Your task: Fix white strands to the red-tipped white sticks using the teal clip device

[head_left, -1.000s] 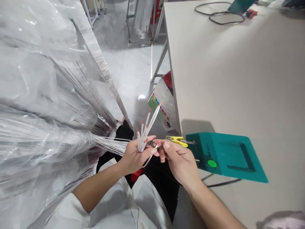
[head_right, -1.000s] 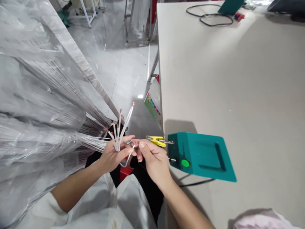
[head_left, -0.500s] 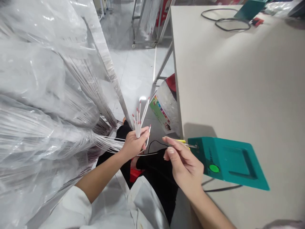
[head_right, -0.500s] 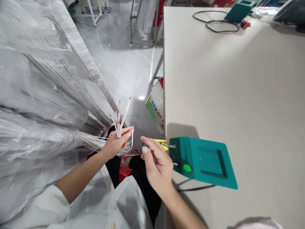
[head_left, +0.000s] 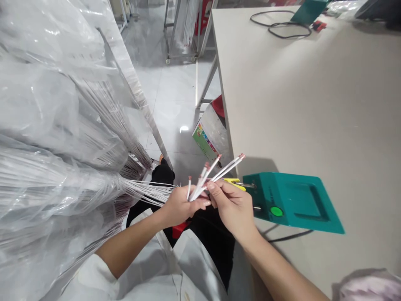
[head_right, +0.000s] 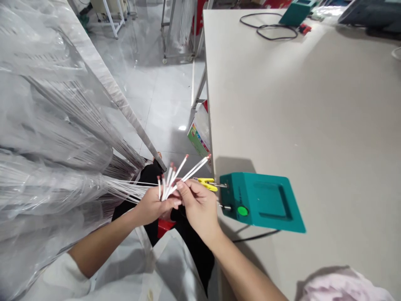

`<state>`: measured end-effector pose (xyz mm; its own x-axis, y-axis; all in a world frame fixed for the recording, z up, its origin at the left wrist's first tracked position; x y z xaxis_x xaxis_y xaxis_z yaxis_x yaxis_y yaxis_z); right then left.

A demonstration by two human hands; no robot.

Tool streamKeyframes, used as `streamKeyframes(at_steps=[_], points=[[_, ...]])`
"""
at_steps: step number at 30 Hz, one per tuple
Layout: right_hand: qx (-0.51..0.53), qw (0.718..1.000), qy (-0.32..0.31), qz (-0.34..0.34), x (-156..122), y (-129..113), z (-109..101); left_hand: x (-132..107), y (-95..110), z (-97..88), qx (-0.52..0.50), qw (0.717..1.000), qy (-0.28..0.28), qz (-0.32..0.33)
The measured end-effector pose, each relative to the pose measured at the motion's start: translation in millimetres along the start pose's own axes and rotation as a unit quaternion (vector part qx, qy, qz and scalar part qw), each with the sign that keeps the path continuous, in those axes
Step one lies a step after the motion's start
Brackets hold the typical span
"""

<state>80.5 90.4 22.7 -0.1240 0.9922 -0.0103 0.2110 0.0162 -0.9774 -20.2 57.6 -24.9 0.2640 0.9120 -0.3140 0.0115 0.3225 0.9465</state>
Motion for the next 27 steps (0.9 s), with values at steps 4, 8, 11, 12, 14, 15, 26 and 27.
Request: streamKeyframes(at_steps=[4, 8, 11, 12, 14, 15, 26, 27], points=[[0.013, 1.0, 0.024, -0.004, -1, 1, -4, -1, 4, -11.5, -0.04, 0.998, 0.031, 0.022], [-0.003, 0.999, 0.038, -0.016, 0, 5, -8, -4, 2, -42.7, -0.097, 0.98, 0.173, 0.032], [-0.088, 0.993, -0.016, -0.07, -2, -2, 3, -12, 11, -56.6, -0.088, 0.96, 0.259, 0.059], [-0.118, 0.988, -0.047, -0.091, -3, -5, 11, -13, 17, -55.2, -0.078, 0.96, 0.259, 0.071], [-0.156, 0.975, -0.108, -0.117, -9, -6, 27, -14, 26, -46.4, -0.059, 0.968, 0.23, 0.086], [-0.163, 0.97, -0.131, -0.124, -12, -6, 34, -14, 30, -41.3, -0.052, 0.972, 0.212, 0.089], [-0.138, 0.97, -0.137, -0.145, -21, -9, 39, -20, 17, -41.9, -0.08, 0.971, 0.227, 0.016], [-0.131, 0.976, -0.096, -0.142, -18, -14, 28, -21, 18, -42.5, -0.081, 0.97, 0.227, 0.016]])
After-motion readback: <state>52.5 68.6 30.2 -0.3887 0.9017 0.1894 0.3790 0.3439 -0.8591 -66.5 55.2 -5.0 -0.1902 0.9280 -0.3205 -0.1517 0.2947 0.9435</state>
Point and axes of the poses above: each hand's wrist, its own x-axis towards the middle knuckle, its own z-axis out of the palm, y = z × x, the point moved 9 cm from there along x, towards the middle knuckle
